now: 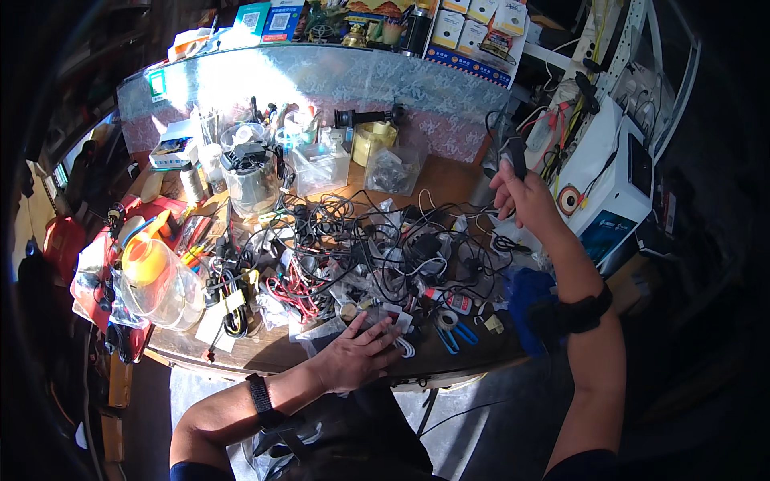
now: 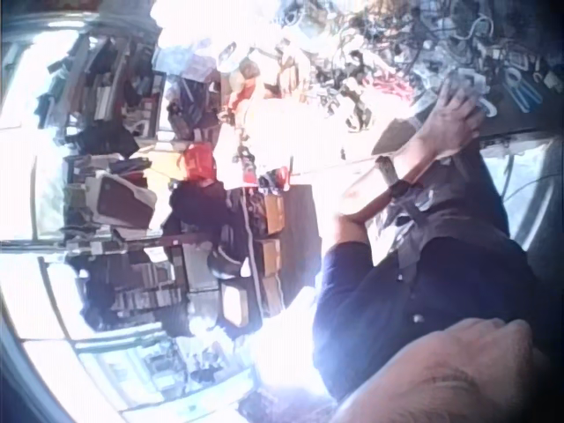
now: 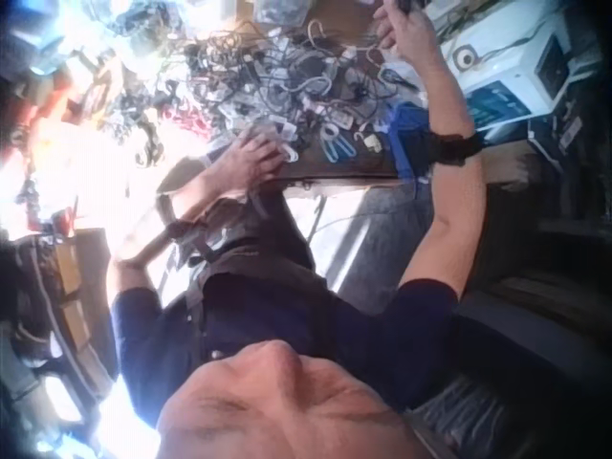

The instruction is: The person sorts through a cluttered pile of electronic components and cables on a workbench. They pick up and examine various items including a small black box, a camera, and tangled wires, then place them back on the table.

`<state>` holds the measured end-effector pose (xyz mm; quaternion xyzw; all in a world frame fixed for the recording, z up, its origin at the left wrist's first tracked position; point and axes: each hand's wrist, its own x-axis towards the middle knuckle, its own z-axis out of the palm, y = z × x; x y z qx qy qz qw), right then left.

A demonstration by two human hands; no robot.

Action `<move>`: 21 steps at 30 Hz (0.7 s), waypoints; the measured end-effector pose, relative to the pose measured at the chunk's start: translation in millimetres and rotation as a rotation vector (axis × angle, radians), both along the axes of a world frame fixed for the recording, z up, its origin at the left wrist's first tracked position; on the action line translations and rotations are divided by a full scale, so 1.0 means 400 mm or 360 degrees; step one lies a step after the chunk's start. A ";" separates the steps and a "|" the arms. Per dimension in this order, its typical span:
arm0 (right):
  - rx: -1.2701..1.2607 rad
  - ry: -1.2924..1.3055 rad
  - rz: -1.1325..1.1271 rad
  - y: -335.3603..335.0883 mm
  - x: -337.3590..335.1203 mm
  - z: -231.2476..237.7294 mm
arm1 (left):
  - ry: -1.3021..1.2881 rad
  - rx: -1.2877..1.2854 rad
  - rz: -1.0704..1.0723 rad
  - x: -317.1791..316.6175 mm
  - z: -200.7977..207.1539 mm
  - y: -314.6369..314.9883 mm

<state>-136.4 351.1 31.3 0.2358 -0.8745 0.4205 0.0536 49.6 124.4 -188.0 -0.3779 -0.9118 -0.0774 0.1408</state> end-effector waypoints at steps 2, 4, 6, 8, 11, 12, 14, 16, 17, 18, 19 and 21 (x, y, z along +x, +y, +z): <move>-0.0231 -0.0210 0.0085 0.022 -0.023 0.089 | 0.0046 -0.0009 0.0132 -0.058 -0.009 -0.008; -0.0439 -0.0254 0.0092 0.038 -0.047 0.174 | 0.0125 -0.0093 0.0246 -0.111 0.006 -0.044; -0.0606 -0.0116 0.0147 0.055 -0.064 0.252 | -0.0024 -0.0185 0.0324 -0.157 0.050 -0.082; -0.0810 0.0068 0.0166 0.070 -0.077 0.316 | -0.0307 -0.0161 0.0458 -0.184 0.113 -0.104; -0.1053 0.0302 0.0204 0.078 -0.087 0.348 | -0.0988 -0.0157 0.0248 -0.241 0.245 -0.132; -0.1051 0.0261 0.0316 0.078 -0.087 0.343 | -0.1214 -0.0076 0.0172 -0.260 0.288 -0.137; -0.1090 0.0195 0.0395 0.072 -0.083 0.318 | -0.1463 0.0050 0.0438 -0.316 0.364 -0.151; -0.1027 0.0102 0.0460 0.065 -0.073 0.301 | -0.1077 0.0430 0.0568 -0.360 0.389 -0.147; -0.0987 0.0068 0.0507 0.060 -0.065 0.299 | -0.0437 0.0794 0.0498 -0.384 0.386 -0.140; -0.0989 0.0081 0.0487 0.056 -0.058 0.298 | -0.0130 0.0858 0.0552 -0.423 0.379 -0.125; -0.0924 0.0033 0.0531 0.056 -0.044 0.301 | 0.0269 0.0929 0.0559 -0.466 0.366 -0.102; -0.0801 -0.0049 0.0633 0.070 -0.011 0.311 | 0.0234 0.0930 0.0515 -0.518 0.333 -0.090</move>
